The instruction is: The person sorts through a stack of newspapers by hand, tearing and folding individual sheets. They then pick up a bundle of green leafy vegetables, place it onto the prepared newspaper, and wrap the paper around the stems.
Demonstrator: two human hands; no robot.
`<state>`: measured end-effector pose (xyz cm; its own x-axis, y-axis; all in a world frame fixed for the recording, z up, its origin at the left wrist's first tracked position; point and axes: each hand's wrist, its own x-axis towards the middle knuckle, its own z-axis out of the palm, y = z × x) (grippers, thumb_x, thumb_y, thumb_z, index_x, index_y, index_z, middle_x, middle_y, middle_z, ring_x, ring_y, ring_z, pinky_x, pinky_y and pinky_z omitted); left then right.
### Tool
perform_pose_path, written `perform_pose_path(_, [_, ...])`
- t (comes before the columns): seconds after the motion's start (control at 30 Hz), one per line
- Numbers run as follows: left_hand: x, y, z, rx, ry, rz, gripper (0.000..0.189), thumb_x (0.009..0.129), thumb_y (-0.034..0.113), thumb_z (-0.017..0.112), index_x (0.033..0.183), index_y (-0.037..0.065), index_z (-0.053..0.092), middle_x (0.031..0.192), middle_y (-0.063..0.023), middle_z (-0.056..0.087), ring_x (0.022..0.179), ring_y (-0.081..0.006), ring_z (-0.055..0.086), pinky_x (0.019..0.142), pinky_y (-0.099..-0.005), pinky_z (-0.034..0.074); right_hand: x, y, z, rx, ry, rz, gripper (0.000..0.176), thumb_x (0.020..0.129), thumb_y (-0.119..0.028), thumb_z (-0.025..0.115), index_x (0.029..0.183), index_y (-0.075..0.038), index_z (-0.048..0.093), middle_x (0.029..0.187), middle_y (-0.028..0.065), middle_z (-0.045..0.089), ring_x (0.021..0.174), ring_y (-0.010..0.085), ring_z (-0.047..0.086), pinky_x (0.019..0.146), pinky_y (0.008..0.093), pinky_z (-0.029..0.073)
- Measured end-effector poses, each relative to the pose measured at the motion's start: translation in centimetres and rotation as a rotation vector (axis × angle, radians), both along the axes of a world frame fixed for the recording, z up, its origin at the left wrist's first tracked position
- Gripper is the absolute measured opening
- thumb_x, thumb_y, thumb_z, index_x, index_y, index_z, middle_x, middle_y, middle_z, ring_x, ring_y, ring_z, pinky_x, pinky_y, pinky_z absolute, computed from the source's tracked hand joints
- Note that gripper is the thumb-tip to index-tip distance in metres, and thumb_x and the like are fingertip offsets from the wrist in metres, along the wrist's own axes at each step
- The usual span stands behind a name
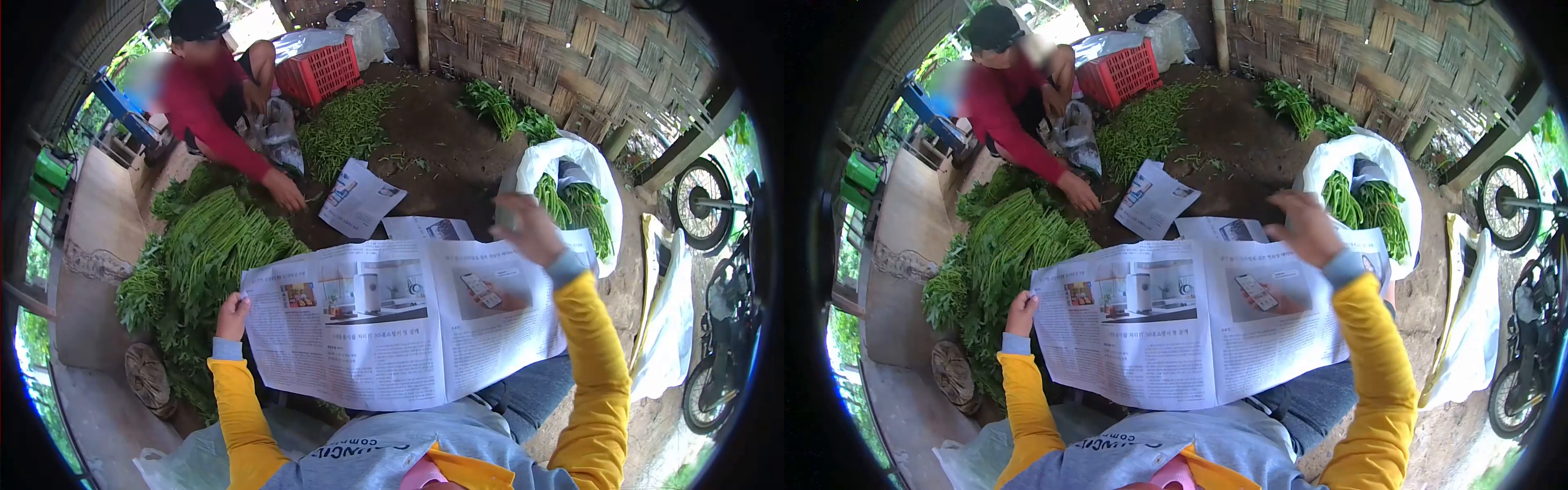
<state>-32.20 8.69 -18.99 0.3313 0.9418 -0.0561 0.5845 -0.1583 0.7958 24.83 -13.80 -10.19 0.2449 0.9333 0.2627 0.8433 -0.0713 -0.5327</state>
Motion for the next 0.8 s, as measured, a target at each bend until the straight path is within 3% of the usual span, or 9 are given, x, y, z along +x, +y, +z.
perform_pose_path(0.03, [-0.2, 0.4, -0.6, 0.011, 0.021, -0.009, 0.014, 0.089, 0.015, 0.056, 0.086, 0.001, 0.054, 0.07, 0.0033, 0.049, 0.065, -0.0061, 0.042, 0.061, -0.0231, 0.038, -1.0, 2.2, -2.0, 0.018, -0.028, 0.133, 0.05, 0.074, -0.03, 0.069, 0.115, -0.004, 0.058, 0.117, 0.0178, 0.056, 0.111, 0.0346, 0.051, 0.096, 0.0407, 0.039])
perform_pose_path(0.1, [-0.2, 0.9, -1.7, -0.018, 0.054, -0.008, 0.016, 0.089, 0.017, 0.056, 0.087, 0.0, 0.055, 0.071, 0.0013, 0.051, 0.066, -0.0079, 0.044, 0.061, -0.0251, 0.039, -3.9, 5.3, -4.7, -0.057, 0.236, 0.259, 0.053, 0.077, -0.038, 0.066, 0.112, 0.001, 0.059, 0.111, 0.0207, 0.06, 0.106, 0.036, 0.054, 0.094, 0.0387, 0.041])
perform_pose_path(0.2, [0.3, 0.5, -1.2, -0.058, 0.223, 0.044, 0.019, 0.087, 0.019, 0.059, 0.09, 0.0, 0.057, 0.074, -0.0064, 0.058, 0.068, -0.0141, 0.052, 0.065, -0.0301, 0.043, -5.0, 7.6, -7.0, -0.492, 0.356, 0.397, 0.048, 0.076, -0.038, 0.066, 0.104, 0.001, 0.063, 0.101, 0.0203, 0.063, 0.095, 0.0361, 0.059, 0.086, 0.0382, 0.045])
perform_pose_path(0.27, [1.1, -0.3, -0.7, 0.078, 0.307, 0.128, 0.023, 0.084, 0.018, 0.062, 0.098, 0.001, 0.057, 0.093, -0.0127, 0.062, 0.087, -0.0229, 0.058, 0.079, -0.0331, 0.045, -4.8, 7.2, -7.9, -0.34, 0.312, 0.407, 0.041, 0.076, -0.034, 0.066, 0.098, 0.0, 0.065, 0.091, 0.0194, 0.065, 0.084, 0.0341, 0.062, 0.078, 0.0381, 0.047])
perform_pose_path(0.37, [6.6, -2.1, 3.2, 0.641, 0.243, 0.206, 0.033, 0.081, 0.017, 0.066, 0.107, 0.001, 0.054, 0.116, -0.0164, 0.056, 0.112, -0.0321, 0.051, 0.096, -0.0374, 0.039, -5.0, 6.3, -5.8, -0.223, 0.327, 0.343, 0.03, 0.075, -0.028, 0.067, 0.09, -0.002, 0.066, 0.078, 0.0175, 0.065, 0.072, 0.0313, 0.063, 0.067, 0.0374, 0.048])
perform_pose_path(0.43, [13.0, -3.7, 8.9, 0.595, 0.04, 0.002, 0.043, 0.078, 0.016, 0.069, 0.114, 0.001, 0.051, 0.127, -0.016, 0.049, 0.122, -0.0343, 0.042, 0.104, -0.0406, 0.032, -5.2, 5.3, -3.3, -0.085, 0.325, 0.336, 0.019, 0.075, -0.021, 0.067, 0.083, -0.004, 0.065, 0.068, 0.0158, 0.063, 0.062, 0.0315, 0.062, 0.059, 0.0373, 0.048])
perform_pose_path(0.53, [22.9, -6.4, 14.8, 0.727, -0.017, -0.424, 0.045, 0.078, 0.022, 0.069, 0.114, 0.001, 0.053, 0.123, -0.0155, 0.053, 0.118, -0.0332, 0.047, 0.101, -0.0408, 0.034, -6.5, 4.8, 0.5, -0.005, 0.24, 0.362, 0.017, 0.075, -0.02, 0.067, 0.081, -0.004, 0.063, 0.069, 0.015, 0.063, 0.065, 0.0331, 0.062, 0.06, 0.0386, 0.048])
perform_pose_path(0.63, [28.9, -8.1, 16.1, 0.748, 0.101, -0.697, 0.046, 0.081, 0.031, 0.066, 0.116, 0.004, 0.054, 0.117, -0.0129, 0.058, 0.114, -0.0305, 0.051, 0.095, -0.0391, 0.037, -7.1, 4.1, 3.0, 0.104, 0.13, 0.37, 0.016, 0.076, -0.02, 0.067, 0.082, -0.005, 0.063, 0.07, 0.0142, 0.062, 0.067, 0.0339, 0.061, 0.061, 0.0399, 0.048])
perform_pose_path(0.8, [33.3, -7.3, 13.7, 0.321, -0.071, -0.892, 0.029, 0.084, 0.027, 0.063, 0.099, 0.003, 0.063, 0.087, -0.0124, 0.066, 0.078, -0.0247, 0.063, 0.071, -0.0343, 0.046, -6.2, 2.6, 4.0, 0.152, 0.106, 0.323, 0.017, 0.076, -0.021, 0.067, 0.084, -0.006, 0.063, 0.072, 0.0143, 0.062, 0.068, 0.0339, 0.061, 0.061, 0.041, 0.048])
